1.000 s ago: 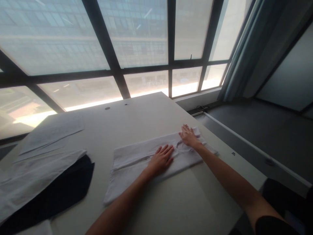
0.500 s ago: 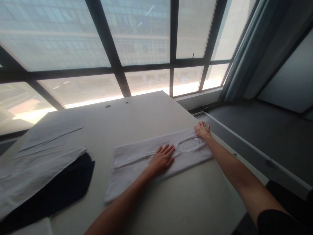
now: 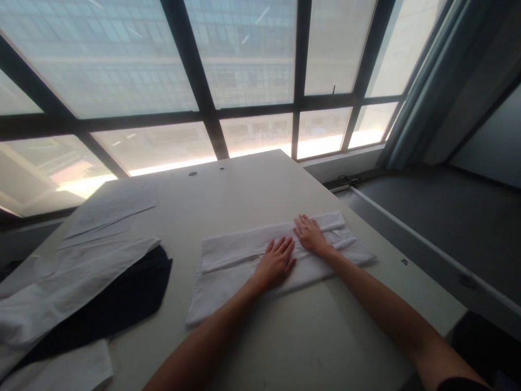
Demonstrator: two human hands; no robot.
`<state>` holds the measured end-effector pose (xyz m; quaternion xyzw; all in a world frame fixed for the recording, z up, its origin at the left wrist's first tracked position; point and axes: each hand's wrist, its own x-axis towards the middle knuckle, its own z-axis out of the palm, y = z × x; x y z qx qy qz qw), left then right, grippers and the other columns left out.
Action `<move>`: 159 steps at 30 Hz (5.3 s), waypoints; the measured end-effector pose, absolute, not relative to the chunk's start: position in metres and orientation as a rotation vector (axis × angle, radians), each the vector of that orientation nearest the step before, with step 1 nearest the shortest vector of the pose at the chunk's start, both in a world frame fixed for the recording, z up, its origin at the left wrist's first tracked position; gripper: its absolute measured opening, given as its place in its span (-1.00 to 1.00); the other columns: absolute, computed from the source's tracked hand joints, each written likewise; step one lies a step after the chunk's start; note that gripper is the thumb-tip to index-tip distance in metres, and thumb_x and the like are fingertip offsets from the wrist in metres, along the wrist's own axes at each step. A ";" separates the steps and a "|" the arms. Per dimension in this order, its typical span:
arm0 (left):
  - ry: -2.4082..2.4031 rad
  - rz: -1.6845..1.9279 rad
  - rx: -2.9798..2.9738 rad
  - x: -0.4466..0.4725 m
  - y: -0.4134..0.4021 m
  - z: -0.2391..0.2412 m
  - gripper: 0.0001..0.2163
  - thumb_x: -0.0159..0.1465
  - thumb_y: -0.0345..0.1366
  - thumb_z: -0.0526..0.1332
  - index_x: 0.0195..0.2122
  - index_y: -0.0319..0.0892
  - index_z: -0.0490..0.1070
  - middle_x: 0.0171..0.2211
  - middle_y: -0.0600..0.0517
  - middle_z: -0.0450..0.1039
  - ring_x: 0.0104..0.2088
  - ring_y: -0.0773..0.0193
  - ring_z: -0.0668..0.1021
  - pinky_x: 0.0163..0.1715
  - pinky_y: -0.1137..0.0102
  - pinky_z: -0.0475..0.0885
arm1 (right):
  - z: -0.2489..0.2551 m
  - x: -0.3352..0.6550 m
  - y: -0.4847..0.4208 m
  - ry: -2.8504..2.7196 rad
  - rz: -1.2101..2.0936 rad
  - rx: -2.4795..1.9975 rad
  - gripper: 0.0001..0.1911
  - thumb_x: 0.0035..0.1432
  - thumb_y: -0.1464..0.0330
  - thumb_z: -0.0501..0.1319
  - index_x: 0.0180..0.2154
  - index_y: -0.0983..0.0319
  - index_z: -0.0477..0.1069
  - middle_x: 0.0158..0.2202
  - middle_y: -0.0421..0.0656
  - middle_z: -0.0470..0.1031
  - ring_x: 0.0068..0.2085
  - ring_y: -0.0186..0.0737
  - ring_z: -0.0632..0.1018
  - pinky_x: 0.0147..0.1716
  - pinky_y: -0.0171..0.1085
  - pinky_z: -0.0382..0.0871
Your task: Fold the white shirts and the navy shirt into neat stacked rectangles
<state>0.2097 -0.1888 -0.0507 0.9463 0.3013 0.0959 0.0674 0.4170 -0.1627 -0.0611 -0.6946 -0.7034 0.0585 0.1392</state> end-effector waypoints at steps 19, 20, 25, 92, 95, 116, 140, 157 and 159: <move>1.553 0.152 2.569 0.178 -0.151 -0.034 -0.46 0.48 -0.03 -0.21 0.40 -0.17 0.03 0.42 -0.15 -0.08 0.41 -0.07 -0.02 0.29 -0.15 -0.04 | -0.064 0.429 -0.171 -2.021 0.028 -2.190 -0.40 0.41 0.16 -0.11 0.37 0.26 0.06 0.42 0.08 -0.02 0.41 0.02 0.01 0.31 0.09 -0.12; 1.596 0.126 2.553 0.169 -0.147 -0.036 -0.45 0.48 -0.02 -0.21 0.40 -0.17 0.01 0.43 -0.15 -0.10 0.41 -0.07 -0.03 0.30 -0.14 -0.05 | -0.066 0.430 -0.171 -2.025 0.007 -2.194 -0.40 0.41 0.16 -0.11 0.37 0.26 0.07 0.42 0.08 -0.01 0.40 0.02 0.02 0.30 0.10 -0.11; 1.720 0.045 2.485 0.108 -0.136 -0.045 -0.40 0.46 0.02 -0.24 0.43 -0.18 -0.07 0.44 -0.11 -0.16 0.42 0.02 -0.06 0.33 -0.02 -0.10 | -0.069 0.431 -0.172 -2.050 -0.060 -2.174 -0.41 0.41 0.16 -0.12 0.35 0.26 0.11 0.40 0.08 0.04 0.39 0.03 0.06 0.29 0.10 -0.06; 0.944 0.735 2.448 0.255 -0.184 -0.041 -0.88 0.37 -0.31 0.19 -0.14 -0.09 0.51 -0.12 -0.02 0.52 -0.06 0.16 0.50 0.00 0.28 0.36 | -0.057 0.561 -0.259 -1.263 0.145 -2.232 -0.63 0.18 0.28 0.12 -0.10 0.28 0.58 -0.16 0.05 0.63 -0.17 -0.04 0.62 -0.14 -0.21 0.43; 0.991 0.737 2.421 0.257 -0.182 -0.042 -0.89 0.38 -0.33 0.19 -0.16 -0.13 0.50 -0.17 -0.02 0.54 -0.10 0.15 0.51 -0.04 0.28 0.36 | -0.061 0.558 -0.258 -1.304 0.056 -2.256 -0.63 0.19 0.29 0.11 -0.09 0.27 0.58 -0.11 0.07 0.60 -0.15 -0.06 0.60 -0.09 -0.21 0.41; 0.918 0.360 2.801 0.259 -0.193 -0.055 -0.45 0.49 -0.10 -0.15 0.42 -0.27 -0.06 0.41 -0.12 -0.02 0.40 0.06 0.03 0.35 0.08 -0.08 | -0.048 0.585 -0.263 -1.161 0.445 -2.225 -0.69 0.11 0.27 0.19 -0.29 0.35 0.61 -0.30 -0.02 0.64 -0.22 -0.06 0.61 -0.30 -0.31 0.36; 0.916 0.392 2.721 0.259 -0.195 -0.052 -0.45 0.47 -0.09 -0.12 0.40 -0.27 0.00 0.40 -0.13 0.00 0.40 0.05 0.04 0.36 0.05 -0.12 | 0.042 0.540 -0.251 -1.049 1.138 -1.745 -0.19 -0.01 0.30 0.39 0.26 0.33 0.23 -0.17 -0.02 0.61 -0.33 -0.17 0.60 -0.38 -0.29 0.46; 1.078 1.003 1.482 0.252 -0.153 -0.048 -0.62 0.39 -0.09 0.08 0.03 -0.29 0.41 -0.09 -0.13 0.56 -0.05 0.12 0.56 0.02 0.28 0.41 | 0.016 0.349 -0.254 -2.040 0.521 -1.923 -0.54 0.19 0.30 0.20 0.12 0.26 0.40 -0.10 0.04 0.59 -0.09 0.00 0.58 -0.13 -0.17 0.39; 1.157 0.953 1.477 0.251 -0.151 -0.048 -0.60 0.34 -0.25 0.16 0.15 -0.31 0.31 -0.07 -0.13 0.56 -0.03 0.17 0.55 0.01 0.32 0.41 | 0.010 0.350 -0.261 -2.014 0.583 -1.755 -0.61 0.22 0.30 0.18 0.07 0.25 0.44 -0.17 -0.02 0.60 -0.17 -0.07 0.58 -0.15 -0.20 0.40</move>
